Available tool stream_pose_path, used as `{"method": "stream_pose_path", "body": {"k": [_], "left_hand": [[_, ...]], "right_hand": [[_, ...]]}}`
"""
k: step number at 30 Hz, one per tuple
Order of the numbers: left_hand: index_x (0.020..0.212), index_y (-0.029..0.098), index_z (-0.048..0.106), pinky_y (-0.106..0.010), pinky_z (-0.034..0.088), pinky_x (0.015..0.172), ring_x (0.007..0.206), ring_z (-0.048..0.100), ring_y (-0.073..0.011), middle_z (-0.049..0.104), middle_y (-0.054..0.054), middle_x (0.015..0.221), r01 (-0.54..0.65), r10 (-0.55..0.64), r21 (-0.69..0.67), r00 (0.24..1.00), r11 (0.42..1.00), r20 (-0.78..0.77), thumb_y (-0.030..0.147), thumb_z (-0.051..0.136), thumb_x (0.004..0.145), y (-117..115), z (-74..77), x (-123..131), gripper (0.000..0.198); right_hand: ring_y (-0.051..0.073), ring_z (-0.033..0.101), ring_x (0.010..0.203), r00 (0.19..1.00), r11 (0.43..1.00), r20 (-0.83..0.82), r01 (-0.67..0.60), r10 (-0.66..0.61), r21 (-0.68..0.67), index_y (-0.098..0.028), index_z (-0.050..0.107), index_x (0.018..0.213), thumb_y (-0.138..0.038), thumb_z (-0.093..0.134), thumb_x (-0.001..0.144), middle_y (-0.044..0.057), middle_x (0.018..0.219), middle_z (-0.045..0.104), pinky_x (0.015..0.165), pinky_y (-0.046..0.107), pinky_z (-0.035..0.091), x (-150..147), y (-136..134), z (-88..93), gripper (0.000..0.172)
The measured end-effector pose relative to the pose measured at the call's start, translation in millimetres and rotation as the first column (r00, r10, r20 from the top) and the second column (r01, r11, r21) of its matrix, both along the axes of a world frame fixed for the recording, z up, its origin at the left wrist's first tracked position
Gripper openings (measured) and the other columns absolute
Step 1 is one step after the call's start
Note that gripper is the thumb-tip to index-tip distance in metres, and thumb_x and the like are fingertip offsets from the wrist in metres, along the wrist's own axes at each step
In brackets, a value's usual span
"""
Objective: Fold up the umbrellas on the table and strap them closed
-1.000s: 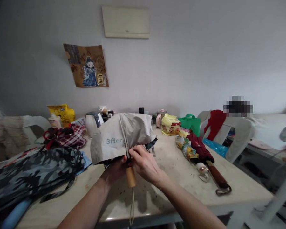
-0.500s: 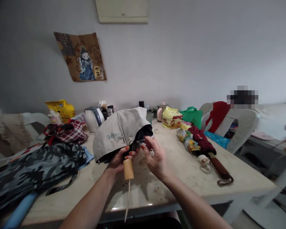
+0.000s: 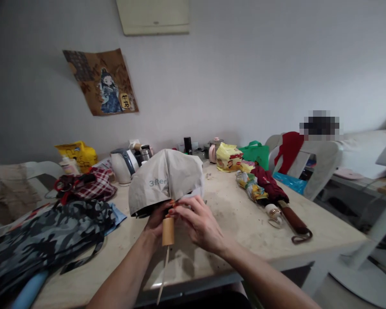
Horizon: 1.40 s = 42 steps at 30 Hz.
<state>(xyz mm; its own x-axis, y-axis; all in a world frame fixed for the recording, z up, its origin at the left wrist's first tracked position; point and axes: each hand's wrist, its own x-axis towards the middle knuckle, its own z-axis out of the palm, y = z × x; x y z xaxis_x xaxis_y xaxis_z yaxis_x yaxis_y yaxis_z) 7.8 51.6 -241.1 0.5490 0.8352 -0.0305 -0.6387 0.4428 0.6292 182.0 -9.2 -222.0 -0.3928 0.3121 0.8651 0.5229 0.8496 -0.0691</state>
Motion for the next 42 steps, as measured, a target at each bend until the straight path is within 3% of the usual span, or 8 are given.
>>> {"method": "stream_pose_path", "body": {"k": [7,12,17,23,28,32,38,42], "left_hand": [[0.063,0.020,0.030,-0.006,0.032,0.040,0.039,0.035,0.0008,0.032,0.008,0.055,0.017,-0.007,-0.041,0.971,0.999,0.239,0.009,0.073,0.063,-3.8,-10.2,-20.7,0.045],[0.059,0.020,0.030,-0.010,0.032,0.037,0.036,0.028,0.0009,0.031,0.009,0.051,0.121,-0.120,0.007,0.973,0.993,0.197,0.016,0.084,0.055,-1.6,-20.3,-24.8,0.055],[0.058,0.019,0.034,-0.010,0.034,0.038,0.037,0.033,0.0002,0.037,0.007,0.050,0.062,-0.050,-0.055,0.979,0.997,0.200,0.018,0.078,0.065,-6.2,-14.2,-17.2,0.044],[0.059,0.018,0.037,-0.010,0.032,0.038,0.036,0.031,0.0003,0.034,0.008,0.050,-0.036,0.037,-0.011,0.988,0.999,0.151,0.014,0.070,0.069,-6.6,-4.1,-13.3,0.035],[0.061,0.016,0.041,-0.010,0.029,0.037,0.036,0.024,0.0017,0.035,0.009,0.052,0.041,-0.045,0.091,0.998,0.995,0.043,0.023,0.075,0.070,-3.0,-5.9,-16.1,0.036],[0.063,0.016,0.041,-0.010,0.029,0.039,0.036,0.023,0.0014,0.034,0.010,0.051,0.056,-0.051,0.130,0.998,0.990,-0.037,0.033,0.083,0.066,-1.4,-8.8,-12.6,0.045],[0.062,0.016,0.044,-0.012,0.023,0.035,0.035,0.024,0.0001,0.037,0.010,0.048,0.068,-0.048,0.182,0.993,0.981,-0.109,0.037,0.087,0.056,0.5,-11.8,-2.4,0.049],[0.060,0.018,0.038,-0.012,0.024,0.036,0.036,0.026,-0.0001,0.034,0.010,0.048,0.013,0.006,0.207,0.996,0.978,-0.090,0.037,0.085,0.060,-1.0,-6.1,-1.1,0.050]], "right_hand": [[0.021,0.060,0.091,0.788,0.949,-0.532,0.230,-0.311,-0.215,-0.022,0.051,0.128,-0.027,0.064,0.084,0.012,0.114,0.061,0.070,0.037,0.055,32.1,19.2,-8.3,0.046],[0.020,0.063,0.087,0.755,0.902,-0.626,-0.115,-0.194,-0.417,-0.021,0.036,0.139,-0.036,0.076,0.070,0.013,0.115,0.060,0.067,0.035,0.056,27.8,37.3,11.4,0.081],[0.010,0.052,0.056,0.567,0.839,-0.824,-0.447,-0.002,-0.310,-0.020,0.060,0.098,-0.036,0.074,0.075,0.000,0.074,0.060,0.049,0.023,0.045,27.0,21.7,37.6,0.031],[0.015,0.058,0.064,0.543,0.750,-0.826,-0.607,0.151,-0.262,-0.023,0.061,0.095,-0.043,0.076,0.074,0.003,0.084,0.061,0.053,0.028,0.050,44.7,14.1,35.2,0.032],[0.027,0.053,0.115,0.898,0.970,-0.440,-0.079,-0.031,-0.231,-0.026,0.044,0.136,-0.036,0.077,0.073,0.012,0.129,0.050,0.087,0.042,0.053,36.0,7.3,27.1,0.072],[0.031,0.047,0.116,0.840,0.916,-0.425,0.397,-0.338,0.054,-0.023,0.047,0.131,-0.030,0.076,0.072,0.014,0.123,0.048,0.095,0.050,0.045,12.9,-11.6,31.1,0.065],[0.023,0.057,0.088,0.885,0.939,-0.412,0.305,-0.218,0.158,-0.022,0.056,0.097,-0.015,0.056,0.083,0.008,0.096,0.062,0.075,0.039,0.047,-3.9,4.5,29.7,0.016],[0.017,0.060,0.078,0.826,0.905,-0.559,0.295,-0.080,0.306,-0.023,0.053,0.101,-0.007,0.055,0.078,0.004,0.091,0.064,0.066,0.030,0.049,11.9,9.5,29.7,0.028]]}}
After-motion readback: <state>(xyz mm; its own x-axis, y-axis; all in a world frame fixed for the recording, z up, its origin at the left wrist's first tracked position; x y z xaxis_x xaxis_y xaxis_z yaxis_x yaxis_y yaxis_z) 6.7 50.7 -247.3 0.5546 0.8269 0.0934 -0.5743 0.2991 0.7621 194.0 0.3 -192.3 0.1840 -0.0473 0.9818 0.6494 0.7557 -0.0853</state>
